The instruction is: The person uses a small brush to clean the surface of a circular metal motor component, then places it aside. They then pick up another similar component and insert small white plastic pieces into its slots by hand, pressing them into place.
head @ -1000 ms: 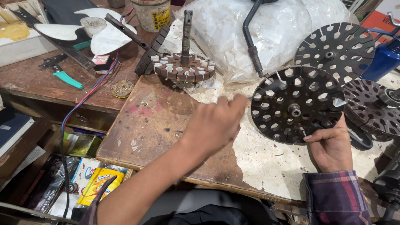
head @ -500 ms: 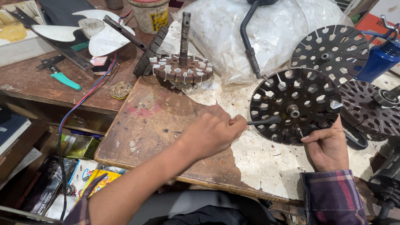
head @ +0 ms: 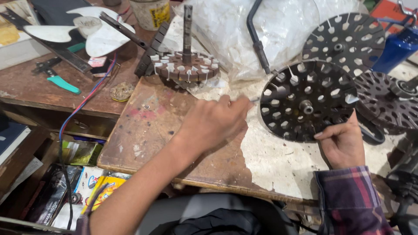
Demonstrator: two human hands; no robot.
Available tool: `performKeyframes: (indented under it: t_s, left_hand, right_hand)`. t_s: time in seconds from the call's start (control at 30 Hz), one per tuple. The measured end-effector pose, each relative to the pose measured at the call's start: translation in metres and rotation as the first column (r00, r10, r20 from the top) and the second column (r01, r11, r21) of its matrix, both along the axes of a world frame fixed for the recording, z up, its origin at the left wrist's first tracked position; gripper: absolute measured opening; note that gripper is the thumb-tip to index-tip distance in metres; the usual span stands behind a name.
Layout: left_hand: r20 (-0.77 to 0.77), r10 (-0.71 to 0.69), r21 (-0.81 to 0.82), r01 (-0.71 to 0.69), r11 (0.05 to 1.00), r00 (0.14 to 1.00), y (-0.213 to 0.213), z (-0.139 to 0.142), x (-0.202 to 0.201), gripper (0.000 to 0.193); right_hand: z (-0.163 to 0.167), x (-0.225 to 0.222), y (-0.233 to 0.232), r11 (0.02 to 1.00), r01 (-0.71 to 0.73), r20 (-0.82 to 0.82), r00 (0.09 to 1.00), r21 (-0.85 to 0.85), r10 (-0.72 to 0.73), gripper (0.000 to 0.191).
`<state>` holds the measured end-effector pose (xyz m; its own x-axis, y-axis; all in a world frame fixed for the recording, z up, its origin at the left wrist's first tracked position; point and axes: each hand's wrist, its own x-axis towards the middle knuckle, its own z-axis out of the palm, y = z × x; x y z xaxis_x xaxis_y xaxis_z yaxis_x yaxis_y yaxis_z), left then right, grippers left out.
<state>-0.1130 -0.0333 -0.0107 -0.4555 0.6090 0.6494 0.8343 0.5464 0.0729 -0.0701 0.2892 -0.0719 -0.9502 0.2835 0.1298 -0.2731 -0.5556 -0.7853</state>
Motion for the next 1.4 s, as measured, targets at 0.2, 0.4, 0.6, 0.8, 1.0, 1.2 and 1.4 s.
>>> performKeyframes:
  t_s: [0.2, 0.4, 0.6, 0.8, 1.0, 1.2, 1.4]
  left_hand:
    - [-0.101, -0.054, -0.001, 0.054, 0.999, 0.993, 0.012, -0.009, 0.014, 0.026]
    - [0.078, 0.061, 0.179, -0.074, 0.981, 0.995, 0.013, -0.013, 0.012, 0.020]
    - [0.005, 0.031, -0.157, -0.030, 0.987, 1.000, 0.011, 0.005, 0.015, 0.013]
    - [0.127, 0.054, -0.067, -0.046, 0.997, 0.990, 0.012, 0.020, 0.021, 0.022]
    - [0.204, 0.199, 0.112, -0.224, 0.968, 0.959, -0.001, 0.025, 0.007, 0.026]
    - [0.083, 0.051, -0.111, -0.042, 0.993, 0.995, -0.014, 0.003, 0.019, 0.025]
    - [0.026, 0.039, -0.160, -0.034, 0.987, 0.999, 0.003, -0.009, 0.031, 0.016]
  right_hand:
    - [0.001, 0.001, -0.002, 0.998, -0.026, -0.053, 0.998, 0.054, 0.029, 0.095]
    - [0.008, 0.002, -0.008, 0.996, -0.023, -0.043, 0.999, 0.082, 0.026, 0.090]
    - [0.022, 0.006, -0.018, 1.000, -0.030, -0.051, 0.998, 0.007, 0.030, 0.082]
    - [0.035, 0.011, -0.031, 0.997, 0.022, 0.003, 1.000, 0.070, -0.023, 0.059]
    - [0.038, 0.016, -0.034, 0.987, 0.033, 0.018, 0.999, 0.159, -0.036, 0.054]
    - [0.029, 0.012, -0.028, 0.981, 0.033, -0.040, 0.999, 0.189, -0.026, 0.052]
    - [0.023, 0.009, -0.024, 0.980, -0.020, -0.021, 0.999, 0.199, 0.025, 0.041]
